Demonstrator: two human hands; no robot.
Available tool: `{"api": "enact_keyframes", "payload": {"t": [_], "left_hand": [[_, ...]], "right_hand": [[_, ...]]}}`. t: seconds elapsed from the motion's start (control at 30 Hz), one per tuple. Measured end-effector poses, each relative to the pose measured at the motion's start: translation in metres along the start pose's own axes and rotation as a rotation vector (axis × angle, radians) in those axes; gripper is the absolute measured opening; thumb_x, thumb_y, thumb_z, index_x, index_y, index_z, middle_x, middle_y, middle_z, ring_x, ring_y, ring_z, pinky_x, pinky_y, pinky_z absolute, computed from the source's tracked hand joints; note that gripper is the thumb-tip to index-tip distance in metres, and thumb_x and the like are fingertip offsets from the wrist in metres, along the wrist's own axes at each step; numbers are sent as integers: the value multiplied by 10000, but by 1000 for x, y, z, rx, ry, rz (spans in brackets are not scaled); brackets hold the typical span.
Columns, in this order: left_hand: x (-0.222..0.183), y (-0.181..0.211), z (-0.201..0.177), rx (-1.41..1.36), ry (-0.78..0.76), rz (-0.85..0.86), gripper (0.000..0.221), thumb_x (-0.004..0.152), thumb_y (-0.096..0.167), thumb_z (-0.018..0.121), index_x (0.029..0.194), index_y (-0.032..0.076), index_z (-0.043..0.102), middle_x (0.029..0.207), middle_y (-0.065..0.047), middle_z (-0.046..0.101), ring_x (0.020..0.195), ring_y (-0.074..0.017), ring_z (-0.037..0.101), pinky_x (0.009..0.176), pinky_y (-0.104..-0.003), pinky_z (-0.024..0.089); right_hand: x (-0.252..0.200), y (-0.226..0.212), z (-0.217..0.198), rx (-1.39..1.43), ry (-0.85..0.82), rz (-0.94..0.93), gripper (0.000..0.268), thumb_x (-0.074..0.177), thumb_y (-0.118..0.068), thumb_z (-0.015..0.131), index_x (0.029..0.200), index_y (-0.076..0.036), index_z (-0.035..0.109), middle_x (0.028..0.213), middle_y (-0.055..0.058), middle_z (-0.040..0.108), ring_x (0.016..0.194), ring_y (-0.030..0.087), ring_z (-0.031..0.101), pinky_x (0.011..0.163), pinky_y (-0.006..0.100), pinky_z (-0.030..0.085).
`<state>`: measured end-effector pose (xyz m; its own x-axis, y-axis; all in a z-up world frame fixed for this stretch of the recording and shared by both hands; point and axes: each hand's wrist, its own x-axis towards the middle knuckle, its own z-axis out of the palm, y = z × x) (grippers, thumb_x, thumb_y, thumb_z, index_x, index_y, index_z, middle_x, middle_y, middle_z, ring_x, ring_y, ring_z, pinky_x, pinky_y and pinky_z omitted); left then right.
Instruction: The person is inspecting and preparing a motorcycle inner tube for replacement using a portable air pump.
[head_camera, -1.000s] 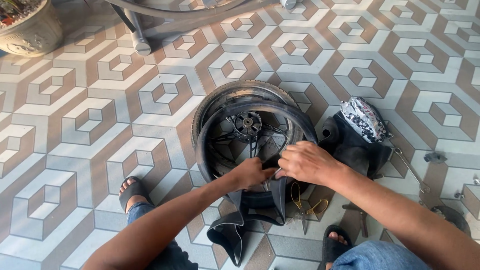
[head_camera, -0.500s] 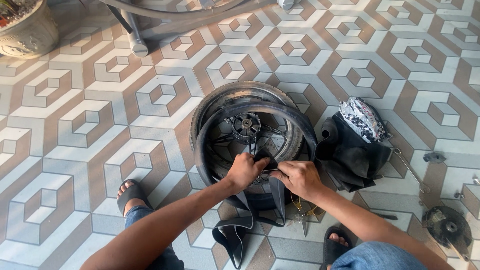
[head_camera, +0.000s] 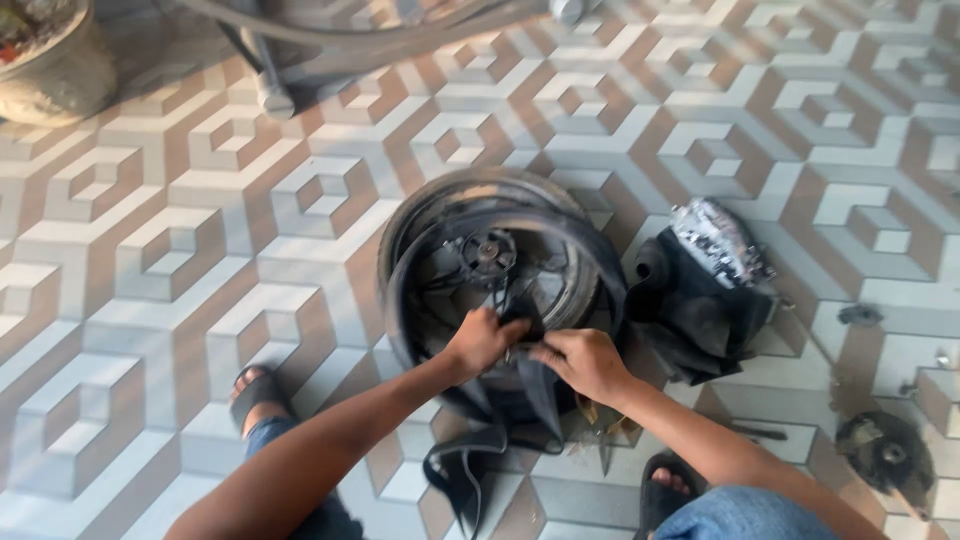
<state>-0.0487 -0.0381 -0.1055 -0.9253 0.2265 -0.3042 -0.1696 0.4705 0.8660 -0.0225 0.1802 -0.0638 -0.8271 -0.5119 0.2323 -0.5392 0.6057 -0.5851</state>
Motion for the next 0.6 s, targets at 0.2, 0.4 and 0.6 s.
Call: {"api": "enact_keyframes", "payload": {"t": [0.2,0.4,0.6], "left_hand": [[-14,37,3,79,-358,-162,616,956,567,699,710,3,690,586,-199,647,418,-236,544,421,-358,430],[-8,24,-5,101,-264,-238,646,924,628,678,871,-15,715,793,-232,703,675,-331,678,579,-435,510],[-3,22,-28,-450,-118,-275,507,938,387,763,936,-113,686,747,-281,724,614,-346,755,521,-412,635]], "right_hand": [[-14,43,-22,-411,-83,-498,349,1009,-437,637,811,-156,576,659,33,572,620,249,661,501,375,533],[-56,95,-13,-401,-87,-540,392,992,-509,626,795,-184,531,681,12,528,661,238,647,529,364,551],[-130,184,1,-557,-251,200,352,1001,-511,551,1017,-182,676,780,38,692,768,282,737,614,422,594]]}}
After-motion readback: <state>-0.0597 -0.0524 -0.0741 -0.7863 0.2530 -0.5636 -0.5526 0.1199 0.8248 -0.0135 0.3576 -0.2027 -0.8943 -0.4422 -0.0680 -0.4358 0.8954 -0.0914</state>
